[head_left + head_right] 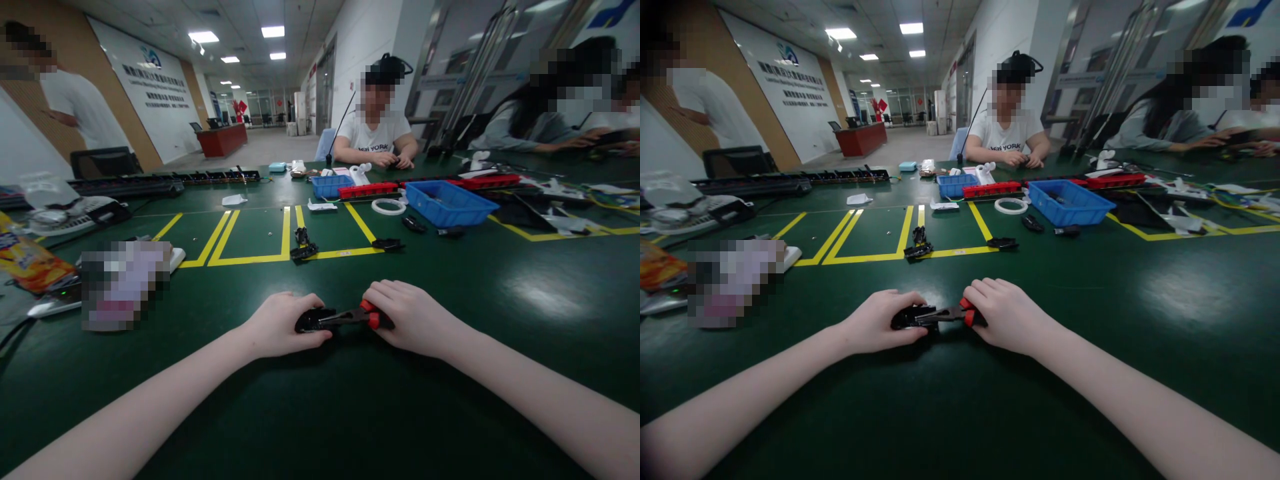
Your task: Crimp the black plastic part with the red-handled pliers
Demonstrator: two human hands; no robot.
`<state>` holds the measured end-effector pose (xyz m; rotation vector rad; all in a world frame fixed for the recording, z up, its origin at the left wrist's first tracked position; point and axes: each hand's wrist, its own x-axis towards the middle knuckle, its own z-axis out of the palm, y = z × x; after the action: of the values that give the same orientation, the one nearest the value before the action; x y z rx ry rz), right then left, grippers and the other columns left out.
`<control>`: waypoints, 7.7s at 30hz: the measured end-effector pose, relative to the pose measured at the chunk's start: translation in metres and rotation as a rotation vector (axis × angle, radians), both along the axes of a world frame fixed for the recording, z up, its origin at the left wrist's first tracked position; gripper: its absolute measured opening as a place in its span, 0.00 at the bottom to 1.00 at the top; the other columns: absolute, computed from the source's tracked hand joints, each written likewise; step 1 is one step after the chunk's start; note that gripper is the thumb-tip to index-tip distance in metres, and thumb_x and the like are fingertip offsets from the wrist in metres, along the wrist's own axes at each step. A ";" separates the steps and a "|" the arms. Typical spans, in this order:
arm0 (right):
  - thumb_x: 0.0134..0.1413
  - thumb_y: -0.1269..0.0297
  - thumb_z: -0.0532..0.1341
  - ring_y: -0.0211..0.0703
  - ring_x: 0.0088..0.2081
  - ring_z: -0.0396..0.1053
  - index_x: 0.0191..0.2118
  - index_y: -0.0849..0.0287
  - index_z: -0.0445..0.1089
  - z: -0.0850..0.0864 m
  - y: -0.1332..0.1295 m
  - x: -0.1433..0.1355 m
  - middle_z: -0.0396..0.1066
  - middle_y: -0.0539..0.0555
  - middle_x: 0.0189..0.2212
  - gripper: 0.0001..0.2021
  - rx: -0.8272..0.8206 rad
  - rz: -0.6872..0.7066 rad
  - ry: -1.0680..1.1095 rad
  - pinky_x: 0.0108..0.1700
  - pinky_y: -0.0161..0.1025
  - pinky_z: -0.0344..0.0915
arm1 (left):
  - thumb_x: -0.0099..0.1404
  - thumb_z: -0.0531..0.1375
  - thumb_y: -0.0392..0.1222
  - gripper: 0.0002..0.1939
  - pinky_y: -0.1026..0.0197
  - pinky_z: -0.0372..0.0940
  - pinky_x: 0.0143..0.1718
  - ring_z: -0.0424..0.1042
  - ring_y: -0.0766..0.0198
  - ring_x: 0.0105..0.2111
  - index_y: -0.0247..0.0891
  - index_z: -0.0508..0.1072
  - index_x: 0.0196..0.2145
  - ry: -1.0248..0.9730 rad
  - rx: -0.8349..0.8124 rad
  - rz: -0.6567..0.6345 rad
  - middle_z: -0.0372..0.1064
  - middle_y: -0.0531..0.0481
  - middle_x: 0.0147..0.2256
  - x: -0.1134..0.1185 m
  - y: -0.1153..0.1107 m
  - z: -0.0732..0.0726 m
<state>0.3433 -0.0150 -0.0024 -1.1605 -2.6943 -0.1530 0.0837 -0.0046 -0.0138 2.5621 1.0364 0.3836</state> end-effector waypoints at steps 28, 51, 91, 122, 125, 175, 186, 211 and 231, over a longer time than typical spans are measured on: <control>0.44 0.69 0.63 0.45 0.33 0.68 0.35 0.61 0.68 -0.002 -0.001 -0.002 0.72 0.57 0.34 0.09 0.016 0.002 -0.006 0.35 0.40 0.63 | 0.60 0.60 0.54 0.16 0.63 0.61 0.31 0.72 0.63 0.31 0.42 0.71 0.42 -0.059 -0.023 0.044 0.73 0.54 0.32 0.001 -0.002 -0.002; 0.50 0.52 0.63 0.44 0.32 0.67 0.35 0.61 0.68 0.001 -0.002 0.001 0.71 0.56 0.32 0.15 0.039 0.046 0.004 0.33 0.39 0.61 | 0.61 0.61 0.58 0.22 0.61 0.62 0.32 0.72 0.58 0.36 0.42 0.65 0.46 -0.021 -0.050 -0.023 0.72 0.49 0.39 -0.002 0.004 -0.008; 0.52 0.53 0.61 0.44 0.34 0.68 0.37 0.59 0.68 0.003 -0.002 0.002 0.72 0.56 0.34 0.14 0.056 -0.004 0.096 0.34 0.39 0.60 | 0.63 0.58 0.59 0.21 0.62 0.59 0.30 0.70 0.60 0.31 0.41 0.66 0.45 0.069 0.033 -0.034 0.71 0.51 0.32 0.002 0.000 -0.003; 0.52 0.53 0.61 0.43 0.33 0.69 0.36 0.59 0.68 0.004 -0.006 -0.001 0.72 0.55 0.33 0.13 -0.005 -0.016 0.119 0.34 0.39 0.61 | 0.65 0.56 0.59 0.20 0.61 0.59 0.31 0.70 0.60 0.31 0.41 0.66 0.45 0.068 0.042 -0.055 0.71 0.51 0.33 0.001 -0.001 -0.002; 0.52 0.54 0.61 0.43 0.31 0.68 0.35 0.59 0.68 0.003 -0.006 -0.003 0.71 0.54 0.32 0.13 0.001 -0.004 0.096 0.32 0.39 0.60 | 0.65 0.56 0.60 0.21 0.61 0.58 0.30 0.70 0.60 0.31 0.41 0.66 0.46 0.072 0.047 -0.054 0.71 0.51 0.32 0.001 0.000 -0.003; 0.51 0.58 0.62 0.43 0.31 0.67 0.35 0.60 0.68 -0.003 -0.002 -0.002 0.71 0.56 0.33 0.10 0.031 0.024 0.025 0.33 0.39 0.60 | 0.66 0.55 0.59 0.20 0.62 0.59 0.30 0.69 0.61 0.31 0.40 0.66 0.44 0.088 0.058 -0.040 0.70 0.51 0.32 0.003 0.001 -0.003; 0.53 0.55 0.60 0.47 0.37 0.69 0.38 0.59 0.69 0.000 0.000 0.004 0.73 0.57 0.37 0.13 0.081 -0.008 0.099 0.38 0.42 0.62 | 0.66 0.54 0.60 0.21 0.62 0.58 0.30 0.69 0.61 0.30 0.40 0.68 0.43 0.090 0.054 -0.047 0.70 0.51 0.31 0.002 0.001 -0.001; 0.50 0.61 0.61 0.44 0.33 0.68 0.36 0.60 0.68 0.001 0.001 0.004 0.72 0.56 0.33 0.09 0.056 0.039 0.018 0.35 0.40 0.61 | 0.64 0.55 0.63 0.23 0.63 0.57 0.28 0.69 0.63 0.29 0.41 0.69 0.44 0.054 -0.002 -0.018 0.70 0.52 0.31 0.002 0.002 -0.002; 0.53 0.54 0.60 0.44 0.33 0.68 0.36 0.60 0.69 0.000 0.001 0.004 0.73 0.57 0.34 0.13 0.086 0.038 0.003 0.34 0.40 0.59 | 0.63 0.53 0.66 0.24 0.64 0.53 0.26 0.67 0.63 0.27 0.40 0.68 0.37 0.087 0.059 0.055 0.68 0.52 0.28 0.000 0.002 -0.003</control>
<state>0.3469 -0.0145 -0.0019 -1.0830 -2.6768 -0.2584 0.0838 -0.0026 -0.0172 2.6276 1.1446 0.3247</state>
